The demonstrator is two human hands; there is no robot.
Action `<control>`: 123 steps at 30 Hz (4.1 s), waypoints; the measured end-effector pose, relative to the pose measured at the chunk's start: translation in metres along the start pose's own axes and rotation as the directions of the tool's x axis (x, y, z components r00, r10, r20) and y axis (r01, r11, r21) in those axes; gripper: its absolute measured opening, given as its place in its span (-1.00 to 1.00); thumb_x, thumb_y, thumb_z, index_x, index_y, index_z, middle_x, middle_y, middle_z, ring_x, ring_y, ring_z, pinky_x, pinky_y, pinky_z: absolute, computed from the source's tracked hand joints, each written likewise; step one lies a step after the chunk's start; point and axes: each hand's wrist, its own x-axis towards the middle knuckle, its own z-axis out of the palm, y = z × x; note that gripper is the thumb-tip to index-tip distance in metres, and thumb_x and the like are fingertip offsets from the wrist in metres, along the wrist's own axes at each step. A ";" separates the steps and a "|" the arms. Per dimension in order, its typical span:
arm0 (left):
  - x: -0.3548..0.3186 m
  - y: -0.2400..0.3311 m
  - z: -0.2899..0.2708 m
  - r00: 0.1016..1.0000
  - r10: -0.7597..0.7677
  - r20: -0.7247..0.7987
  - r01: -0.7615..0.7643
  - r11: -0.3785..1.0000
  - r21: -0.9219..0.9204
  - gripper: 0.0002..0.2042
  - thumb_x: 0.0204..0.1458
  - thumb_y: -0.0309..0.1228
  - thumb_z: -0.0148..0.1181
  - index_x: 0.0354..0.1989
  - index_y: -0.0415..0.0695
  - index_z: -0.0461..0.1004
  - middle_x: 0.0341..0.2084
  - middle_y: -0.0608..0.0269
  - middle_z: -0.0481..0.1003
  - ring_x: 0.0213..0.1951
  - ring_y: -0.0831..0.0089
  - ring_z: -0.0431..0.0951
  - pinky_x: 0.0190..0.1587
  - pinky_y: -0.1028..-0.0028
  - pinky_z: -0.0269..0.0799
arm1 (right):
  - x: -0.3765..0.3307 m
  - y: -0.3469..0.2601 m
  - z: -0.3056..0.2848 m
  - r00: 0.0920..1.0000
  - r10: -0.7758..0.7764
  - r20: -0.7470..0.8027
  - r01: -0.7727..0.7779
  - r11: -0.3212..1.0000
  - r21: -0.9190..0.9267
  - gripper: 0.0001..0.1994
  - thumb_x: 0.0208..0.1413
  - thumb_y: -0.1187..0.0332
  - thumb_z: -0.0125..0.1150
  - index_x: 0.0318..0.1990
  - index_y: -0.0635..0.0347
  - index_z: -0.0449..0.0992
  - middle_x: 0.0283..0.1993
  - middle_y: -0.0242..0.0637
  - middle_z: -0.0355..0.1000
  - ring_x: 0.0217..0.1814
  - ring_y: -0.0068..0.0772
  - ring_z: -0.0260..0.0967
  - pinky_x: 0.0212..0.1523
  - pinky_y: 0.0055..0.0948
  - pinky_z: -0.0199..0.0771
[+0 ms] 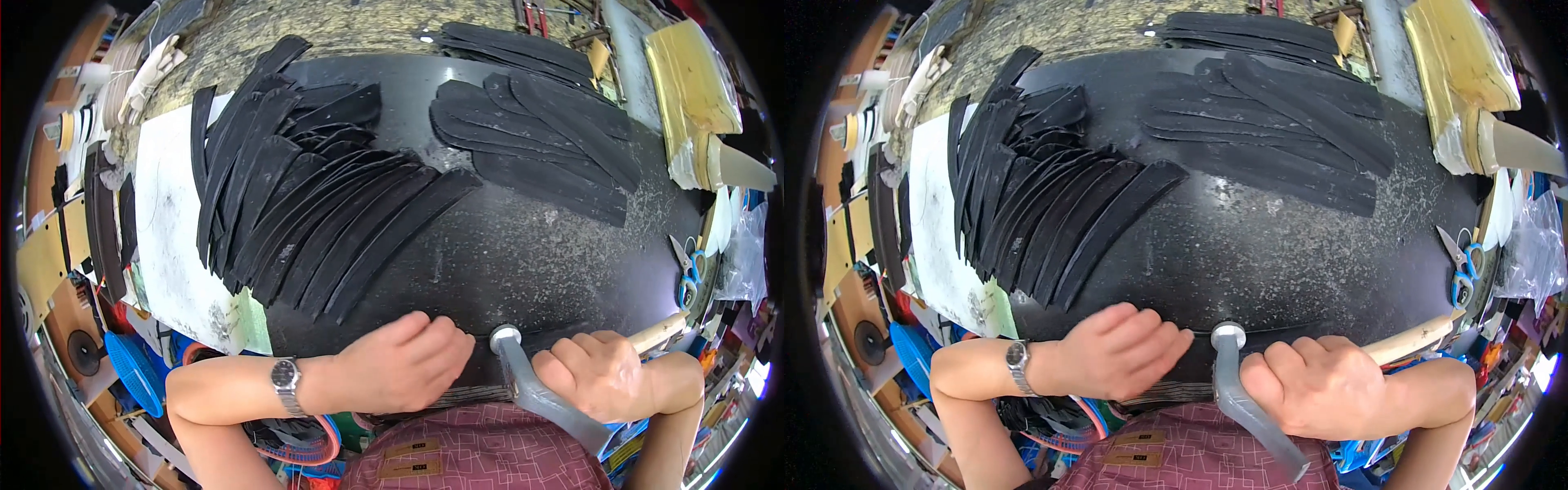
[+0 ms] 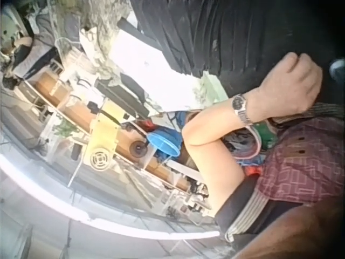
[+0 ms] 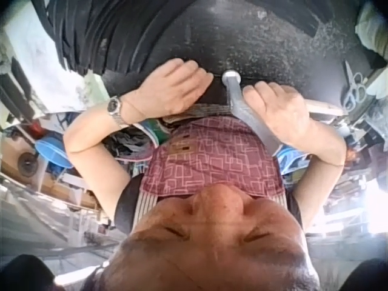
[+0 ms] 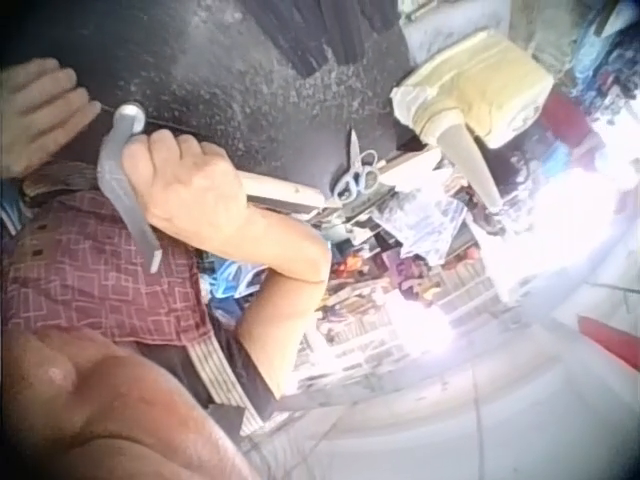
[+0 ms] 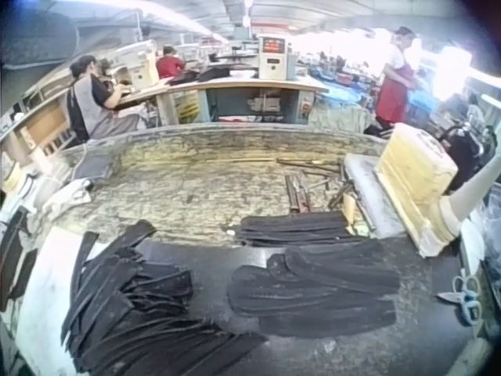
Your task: Hammering and flattening leather strips on a workbench in a shoe manufacturing facility.
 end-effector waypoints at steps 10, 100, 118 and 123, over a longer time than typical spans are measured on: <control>-0.021 0.001 -0.003 0.999 0.022 -0.048 -0.013 0.984 0.178 -0.72 -0.13 -0.34 0.06 -0.29 -0.25 0.52 -0.29 0.19 0.45 -0.23 0.33 0.39 -0.24 0.44 0.31 | 0.031 -0.001 -0.005 0.995 -0.053 -0.083 0.056 0.998 0.031 -0.74 -0.32 0.28 0.12 -0.40 0.16 0.35 -0.62 -0.49 0.09 -0.69 -0.60 0.18 -0.76 -0.59 0.16; -0.030 0.126 0.102 0.412 -0.861 0.298 0.629 0.032 -0.777 -0.77 0.00 -0.37 0.26 -0.26 -0.29 0.56 -0.58 0.13 0.54 -0.57 0.62 0.49 -0.53 0.54 0.37 | -0.054 -0.014 0.036 0.766 0.473 -0.435 -0.340 0.872 0.351 -0.79 -0.08 0.33 0.33 -0.39 0.16 0.40 -0.53 -0.20 0.36 -0.54 -0.10 0.39 -0.58 -0.29 0.36; 0.104 0.009 0.029 0.989 -0.145 -0.010 0.136 0.948 -0.289 -0.47 -0.26 -0.54 0.34 0.00 -0.16 0.36 -0.45 0.21 0.45 -0.38 0.24 0.45 -0.32 0.36 0.41 | -0.105 -0.036 0.037 0.935 0.309 -0.173 -0.234 0.906 0.353 -0.61 -0.33 0.30 0.28 -0.24 0.17 0.38 -0.51 -0.29 0.28 -0.55 -0.26 0.40 -0.58 -0.33 0.40; 0.104 -0.001 0.037 0.990 -0.133 -0.050 0.112 0.945 -0.307 -0.63 -0.33 -0.50 0.37 -0.24 -0.16 0.49 -0.45 0.24 0.44 -0.37 0.27 0.43 -0.34 0.38 0.40 | -0.092 -0.011 0.032 0.877 0.390 -0.281 -0.321 0.910 0.261 -0.63 -0.32 0.29 0.24 -0.27 0.16 0.36 -0.54 -0.32 0.24 -0.59 -0.28 0.35 -0.61 -0.34 0.37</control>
